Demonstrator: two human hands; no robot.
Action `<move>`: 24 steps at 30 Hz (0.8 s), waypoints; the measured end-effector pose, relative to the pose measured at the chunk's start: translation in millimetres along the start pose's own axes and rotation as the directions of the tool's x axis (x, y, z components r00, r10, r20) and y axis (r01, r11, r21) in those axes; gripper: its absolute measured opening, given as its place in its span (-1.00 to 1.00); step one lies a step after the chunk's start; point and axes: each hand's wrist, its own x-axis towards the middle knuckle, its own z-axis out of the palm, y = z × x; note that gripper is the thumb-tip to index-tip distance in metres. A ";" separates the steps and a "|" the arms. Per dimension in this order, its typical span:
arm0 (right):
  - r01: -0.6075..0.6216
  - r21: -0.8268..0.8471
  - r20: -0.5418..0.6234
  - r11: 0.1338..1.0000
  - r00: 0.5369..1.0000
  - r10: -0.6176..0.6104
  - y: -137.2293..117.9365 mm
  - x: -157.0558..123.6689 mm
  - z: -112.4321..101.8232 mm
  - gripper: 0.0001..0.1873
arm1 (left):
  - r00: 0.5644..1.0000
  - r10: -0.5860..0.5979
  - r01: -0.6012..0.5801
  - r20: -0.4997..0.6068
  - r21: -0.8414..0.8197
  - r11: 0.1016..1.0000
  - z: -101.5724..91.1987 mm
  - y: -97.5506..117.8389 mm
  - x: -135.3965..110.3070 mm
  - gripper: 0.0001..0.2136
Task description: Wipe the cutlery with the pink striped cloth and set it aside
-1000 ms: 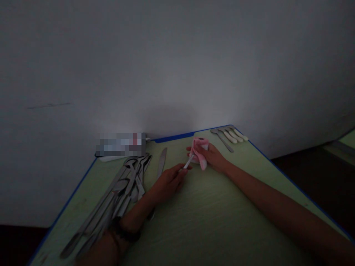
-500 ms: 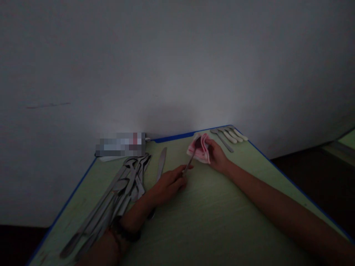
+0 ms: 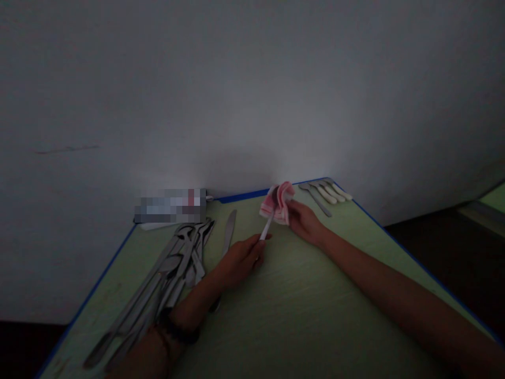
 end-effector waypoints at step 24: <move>-0.037 -0.454 0.178 0.890 0.975 0.132 3.7 -8.5 5.0 -0.74 | 1.000 0.004 -0.007 0.020 0.133 0.991 2.5 2.6 -0.8 -0.76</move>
